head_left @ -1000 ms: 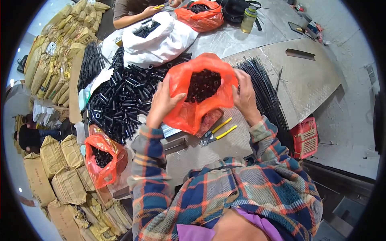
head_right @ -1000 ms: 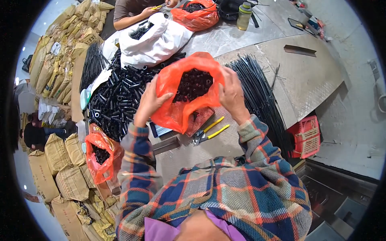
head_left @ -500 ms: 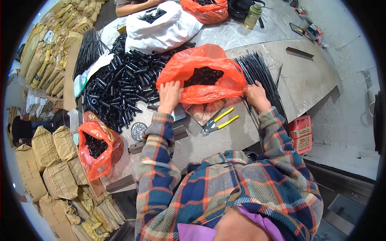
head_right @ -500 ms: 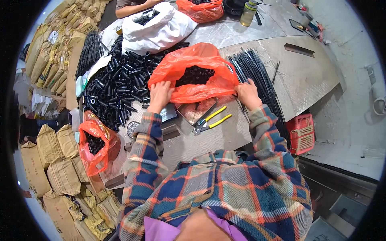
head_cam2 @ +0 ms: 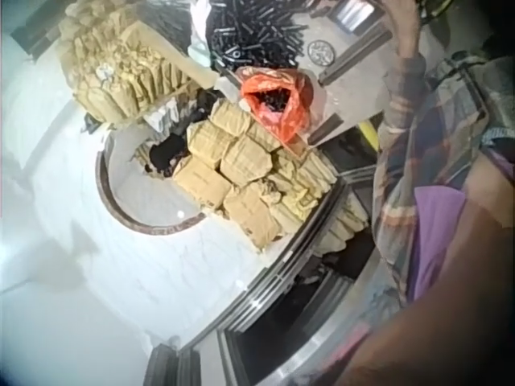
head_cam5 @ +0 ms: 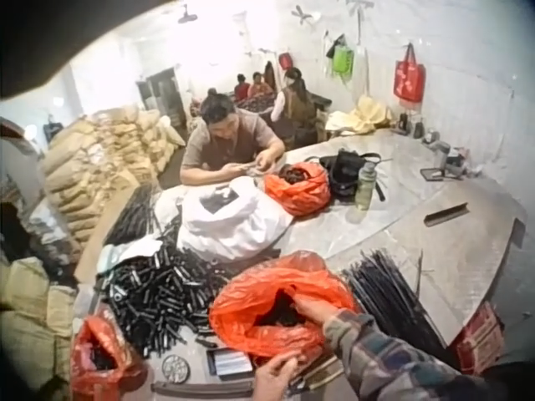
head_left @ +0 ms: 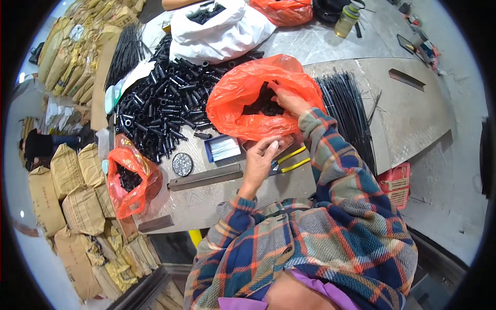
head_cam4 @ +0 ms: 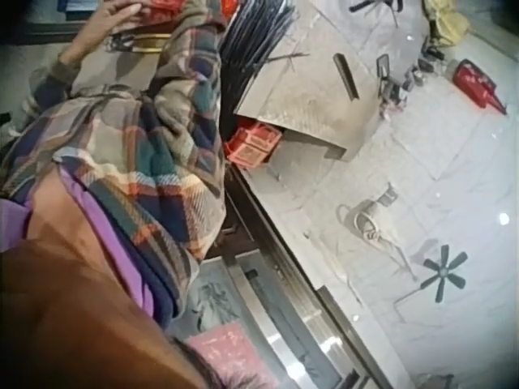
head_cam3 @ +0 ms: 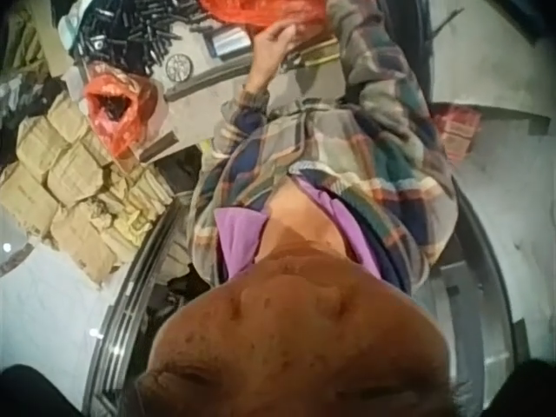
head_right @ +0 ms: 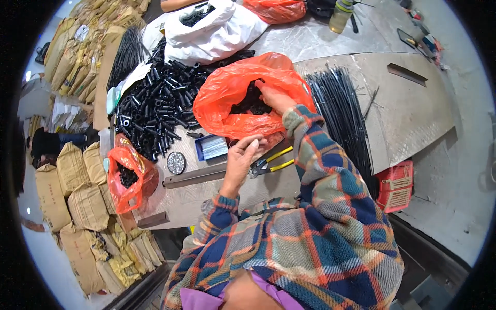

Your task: Sort and package small black components into plastic bags using a scale for counting.

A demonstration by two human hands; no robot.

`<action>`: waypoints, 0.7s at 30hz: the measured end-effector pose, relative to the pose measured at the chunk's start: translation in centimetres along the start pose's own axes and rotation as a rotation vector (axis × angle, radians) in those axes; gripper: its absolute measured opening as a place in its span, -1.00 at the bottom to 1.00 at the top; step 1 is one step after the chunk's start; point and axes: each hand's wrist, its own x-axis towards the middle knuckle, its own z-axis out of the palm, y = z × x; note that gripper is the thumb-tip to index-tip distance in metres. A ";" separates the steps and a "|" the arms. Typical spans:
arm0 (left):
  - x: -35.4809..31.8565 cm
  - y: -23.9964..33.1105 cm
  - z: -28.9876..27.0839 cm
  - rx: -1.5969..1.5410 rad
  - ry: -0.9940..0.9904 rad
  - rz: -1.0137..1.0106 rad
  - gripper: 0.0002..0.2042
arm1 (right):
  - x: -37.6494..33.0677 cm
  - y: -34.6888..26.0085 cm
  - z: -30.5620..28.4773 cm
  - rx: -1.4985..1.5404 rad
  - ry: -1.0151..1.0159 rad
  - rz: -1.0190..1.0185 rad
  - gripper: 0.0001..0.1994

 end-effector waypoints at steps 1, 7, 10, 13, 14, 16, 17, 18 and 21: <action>-0.4 0.0 0.3 -0.048 0.035 -0.043 -0.77 | 0.1 0.4 0.3 0.013 -0.023 -0.008 -0.60; -1.4 0.2 1.7 -0.356 0.172 -0.172 -0.73 | 0.5 2.7 0.4 0.247 -0.054 -0.137 -0.80; -2.0 0.1 2.5 -0.518 0.225 -0.172 -0.71 | 0.4 2.0 -0.2 0.060 0.165 -0.450 -0.83; -2.5 -0.3 3.5 -0.592 0.220 -0.214 -0.64 | -0.9 0.9 -1.0 -0.149 0.336 -0.264 -0.80; -2.5 -0.4 3.9 -0.646 0.207 -0.250 -0.61 | -0.7 0.9 -1.2 -0.099 0.397 -0.338 -0.80; -2.3 -0.7 3.8 -0.675 0.193 -0.240 -0.56 | -2.8 -1.9 -2.5 -0.013 0.282 -0.336 -0.81; -2.2 -0.7 3.4 -0.737 0.227 -0.207 -0.55 | -4.4 -4.2 -2.8 0.075 0.171 -0.340 -0.82; -1.7 -0.7 3.0 -0.802 0.245 -0.178 -0.53 | -5.9 -5.2 -2.4 0.157 0.075 -0.294 -0.84; -0.7 -1.2 1.5 -0.933 0.327 -0.183 -0.53 | -9.7 -7.1 -0.1 0.017 -0.205 -0.430 -0.81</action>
